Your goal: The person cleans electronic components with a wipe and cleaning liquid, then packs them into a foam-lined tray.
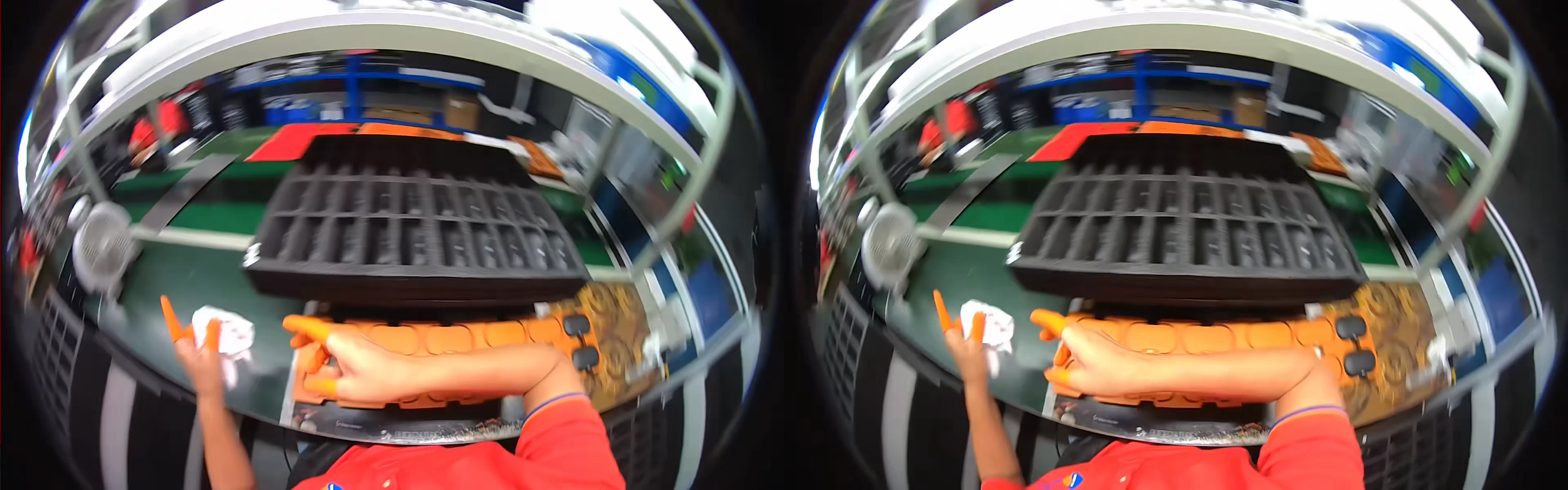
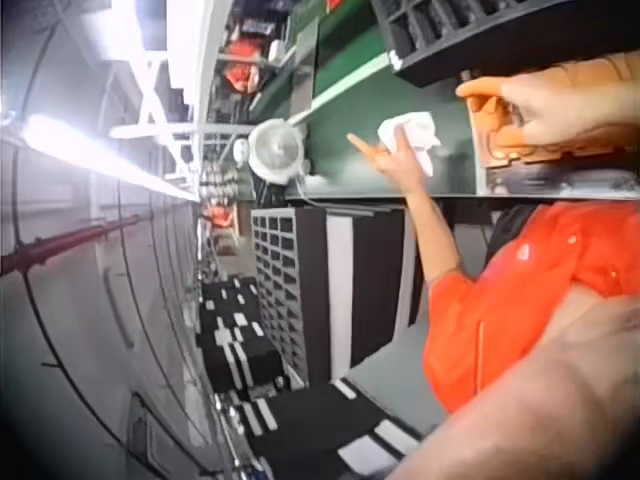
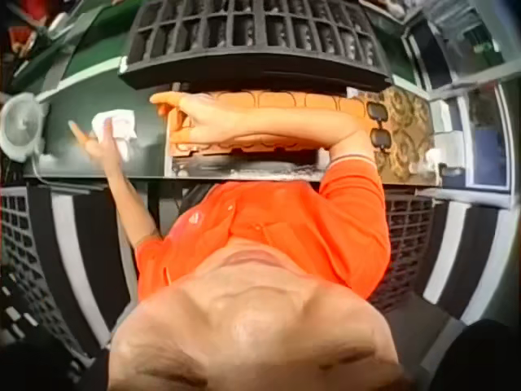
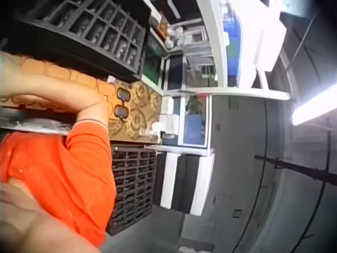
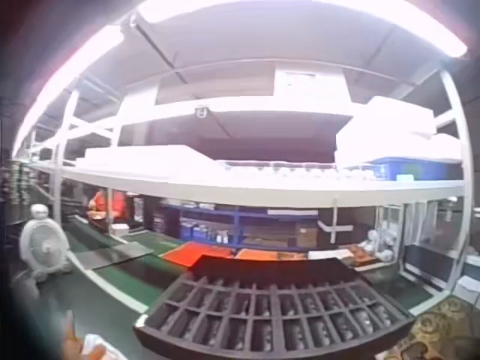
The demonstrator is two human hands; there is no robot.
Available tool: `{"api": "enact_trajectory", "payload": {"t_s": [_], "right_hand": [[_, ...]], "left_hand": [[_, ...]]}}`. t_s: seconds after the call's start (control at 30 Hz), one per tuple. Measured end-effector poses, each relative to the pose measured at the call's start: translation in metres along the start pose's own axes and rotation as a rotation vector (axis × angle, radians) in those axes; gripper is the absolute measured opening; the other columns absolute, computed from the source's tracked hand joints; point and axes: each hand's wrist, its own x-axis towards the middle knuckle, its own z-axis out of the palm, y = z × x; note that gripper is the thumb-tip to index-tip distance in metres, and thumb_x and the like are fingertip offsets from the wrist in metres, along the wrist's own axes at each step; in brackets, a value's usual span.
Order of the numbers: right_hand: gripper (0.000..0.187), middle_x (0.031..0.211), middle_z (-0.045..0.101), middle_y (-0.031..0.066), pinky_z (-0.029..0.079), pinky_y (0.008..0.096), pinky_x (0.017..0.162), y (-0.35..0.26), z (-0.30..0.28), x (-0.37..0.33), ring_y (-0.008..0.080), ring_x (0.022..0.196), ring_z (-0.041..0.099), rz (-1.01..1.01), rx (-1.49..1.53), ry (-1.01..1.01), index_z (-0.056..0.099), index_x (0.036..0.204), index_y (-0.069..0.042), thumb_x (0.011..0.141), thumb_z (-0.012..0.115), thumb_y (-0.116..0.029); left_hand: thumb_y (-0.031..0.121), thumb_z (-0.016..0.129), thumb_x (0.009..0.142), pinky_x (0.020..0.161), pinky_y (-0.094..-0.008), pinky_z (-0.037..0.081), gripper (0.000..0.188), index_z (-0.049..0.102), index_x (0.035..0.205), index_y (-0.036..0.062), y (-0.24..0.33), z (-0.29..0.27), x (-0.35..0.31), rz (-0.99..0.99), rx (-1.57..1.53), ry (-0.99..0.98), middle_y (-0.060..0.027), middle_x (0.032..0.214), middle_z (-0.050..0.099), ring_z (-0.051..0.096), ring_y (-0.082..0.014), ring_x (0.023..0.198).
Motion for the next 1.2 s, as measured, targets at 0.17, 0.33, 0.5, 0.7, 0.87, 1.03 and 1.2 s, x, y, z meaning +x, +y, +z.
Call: {"api": "enact_trajectory", "payload": {"t_s": [0.17, 0.33, 0.5, 0.7, 0.87, 1.03, 1.2], "right_hand": [[0.042, 0.098, 0.06, 0.0144, 0.051, 0.0307, 0.068, -0.088, -0.109, -0.094, 0.0233, 0.082, 0.063, -0.444, -1.118, 0.202, 0.054, 0.115, -0.003, 0.076, 0.066, -0.009], [0.042, 0.098, 0.063, 0.0183, 0.05, 0.036, 0.077, -0.159, -0.252, -0.101, 0.029, 0.086, 0.063, -0.004, -1.63, 0.811, 0.061, 0.108, -0.004, 0.073, 0.069, -0.025], [0.047, 0.105, 0.061, 0.0186, 0.047, 0.0379, 0.085, -0.175, -0.391, -0.061, 0.0314, 0.098, 0.059, 0.175, -1.657, 1.006, 0.062, 0.107, -0.004, 0.071, 0.07, -0.033], [0.047, 0.11, 0.059, 0.0193, 0.046, 0.0381, 0.087, -0.157, -0.42, 0.077, 0.0314, 0.105, 0.056, 0.019, -1.607, 0.999, 0.062, 0.105, -0.004, 0.068, 0.068, -0.032], [0.036, 0.091, 0.064, 0.0192, 0.051, 0.0379, 0.069, -0.148, -0.434, 0.113, 0.028, 0.081, 0.063, 0.27, -1.66, 0.941, 0.064, 0.089, -0.001, 0.066, 0.065, -0.028], [0.024, 0.063, 0.063, 0.0125, 0.05, 0.0359, 0.053, -0.164, -0.431, 0.102, 0.0236, 0.053, 0.06, 0.403, -1.375, 0.784, 0.064, 0.071, -0.001, 0.066, 0.067, -0.025], [0.031, 0.087, 0.064, 0.015, 0.05, 0.037, 0.073, -0.17, -0.419, 0.117, 0.0269, 0.085, 0.062, 0.598, -1.393, 0.789, 0.066, 0.085, -0.005, 0.062, 0.072, -0.025]], "left_hand": [[0.003, 0.064, 0.074, 0.097, -0.037, 0.034, 0.06, 0.041, 0.13, 0.0058, -0.014, -0.023, 0.031, 0.492, 0.872, -0.219, -0.0226, 0.124, 0.049, 0.047, -0.0326, 0.114], [0.002, 0.069, 0.067, 0.095, -0.0385, 0.035, 0.014, 0.058, 0.076, 0.002, 0.123, 0.056, 0.056, 0.678, 0.521, -0.228, -0.0171, 0.121, 0.053, 0.049, -0.0321, 0.113], [0.007, 0.069, 0.069, 0.088, -0.0379, 0.04, 0.016, 0.061, 0.083, 0.0044, 0.159, 0.211, 0.078, 0.991, 0.263, -0.578, -0.0122, 0.112, 0.058, 0.053, -0.03, 0.103], [0.004, 0.067, 0.071, 0.083, -0.0365, 0.044, 0.017, 0.064, 0.087, 0.006, 0.159, 0.285, 0.077, 0.976, 0.102, -0.543, -0.0101, 0.102, 0.062, 0.057, -0.0285, 0.096], [0.003, 0.066, 0.073, 0.078, -0.0339, 0.046, 0.016, 0.065, 0.088, 0.0048, 0.147, 0.289, 0.077, 0.952, 0.086, -0.534, -0.0112, 0.094, 0.064, 0.06, -0.0283, 0.088], [0.007, 0.067, 0.072, 0.077, -0.0361, 0.046, 0.011, 0.065, 0.083, 0.0032, 0.145, 0.293, 0.082, 0.86, -0.019, -0.519, -0.0119, 0.087, 0.064, 0.06, -0.0292, 0.083], [0.006, 0.066, 0.072, 0.075, -0.0357, 0.046, 0.009, 0.065, 0.08, 0.0024, 0.137, 0.293, 0.083, 0.86, -0.088, -0.542, -0.0116, 0.083, 0.064, 0.061, -0.029, 0.081]]}}
